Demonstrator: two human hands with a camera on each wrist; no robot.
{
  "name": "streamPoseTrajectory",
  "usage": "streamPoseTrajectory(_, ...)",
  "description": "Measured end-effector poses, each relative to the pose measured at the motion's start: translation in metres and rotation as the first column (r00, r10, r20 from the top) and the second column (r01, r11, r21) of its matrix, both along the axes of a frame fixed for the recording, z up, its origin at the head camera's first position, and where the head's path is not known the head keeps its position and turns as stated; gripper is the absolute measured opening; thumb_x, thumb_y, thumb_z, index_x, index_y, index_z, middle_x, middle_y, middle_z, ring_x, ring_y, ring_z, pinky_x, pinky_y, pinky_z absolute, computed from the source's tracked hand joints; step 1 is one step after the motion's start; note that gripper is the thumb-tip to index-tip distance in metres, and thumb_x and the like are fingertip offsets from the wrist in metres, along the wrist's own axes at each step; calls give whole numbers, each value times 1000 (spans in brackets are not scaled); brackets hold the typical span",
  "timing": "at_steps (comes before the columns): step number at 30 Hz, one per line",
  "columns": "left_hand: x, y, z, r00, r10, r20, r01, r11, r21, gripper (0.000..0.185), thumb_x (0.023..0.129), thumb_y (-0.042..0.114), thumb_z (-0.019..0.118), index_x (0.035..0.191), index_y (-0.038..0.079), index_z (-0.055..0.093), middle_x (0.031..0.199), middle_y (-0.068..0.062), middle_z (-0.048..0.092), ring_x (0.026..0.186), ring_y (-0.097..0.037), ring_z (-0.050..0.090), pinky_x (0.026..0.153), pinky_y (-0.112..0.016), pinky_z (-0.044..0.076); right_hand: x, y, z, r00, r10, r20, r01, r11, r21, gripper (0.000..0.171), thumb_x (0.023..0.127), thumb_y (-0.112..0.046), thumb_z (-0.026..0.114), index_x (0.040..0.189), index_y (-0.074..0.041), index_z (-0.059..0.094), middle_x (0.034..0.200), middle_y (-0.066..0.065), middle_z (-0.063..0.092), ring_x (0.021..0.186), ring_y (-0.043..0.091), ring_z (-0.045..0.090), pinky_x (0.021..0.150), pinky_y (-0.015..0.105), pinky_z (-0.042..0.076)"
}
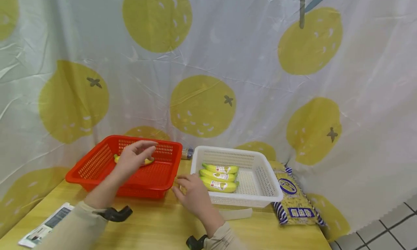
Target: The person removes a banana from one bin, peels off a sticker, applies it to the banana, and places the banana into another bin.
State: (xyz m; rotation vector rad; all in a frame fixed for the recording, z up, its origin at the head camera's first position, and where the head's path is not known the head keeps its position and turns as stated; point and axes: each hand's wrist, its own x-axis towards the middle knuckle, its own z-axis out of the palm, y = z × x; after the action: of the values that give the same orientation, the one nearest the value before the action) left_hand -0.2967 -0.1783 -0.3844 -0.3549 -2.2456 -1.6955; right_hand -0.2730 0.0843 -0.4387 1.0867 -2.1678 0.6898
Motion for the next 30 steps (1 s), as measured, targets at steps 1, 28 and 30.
streamPoseTrajectory(1, -8, -17, 4, 998, 28, 65, -25, 999, -44, 36, 101, 33, 67, 131, 12, 68, 123, -15, 69, 91, -23, 72, 74, -28, 57, 2, -7, -4, 1000, 5, -30, -5, 1000, 1, 19, 86, -17, 84, 102, -8, 80, 109, 5, 76, 92, 20, 67, 80, 29, 57)
streamPoseTrajectory(28, -64, -135, -57, 953, 136, 269, 97, 706, -701, 67, 92, 14, 74, 143, -18, 44, 137, -40, 53, 122, -52, 55, 108, -65, 39, 4, -35, -20, 991, -79, -108, 78, 997, -5, 17, 79, -17, 91, 93, -15, 82, 89, -5, 70, 87, 13, 60, 78, 23, 52)
streamPoseTrajectory(30, -63, -133, -55, 954, 150, 259, 84, 698, -712, 61, 91, 15, 76, 136, -17, 52, 128, -37, 61, 110, -45, 60, 103, -62, 44, 4, -35, -21, 992, -80, -100, 80, 997, -5, 17, 78, -17, 91, 93, -15, 82, 89, -5, 70, 87, 13, 60, 78, 23, 52)
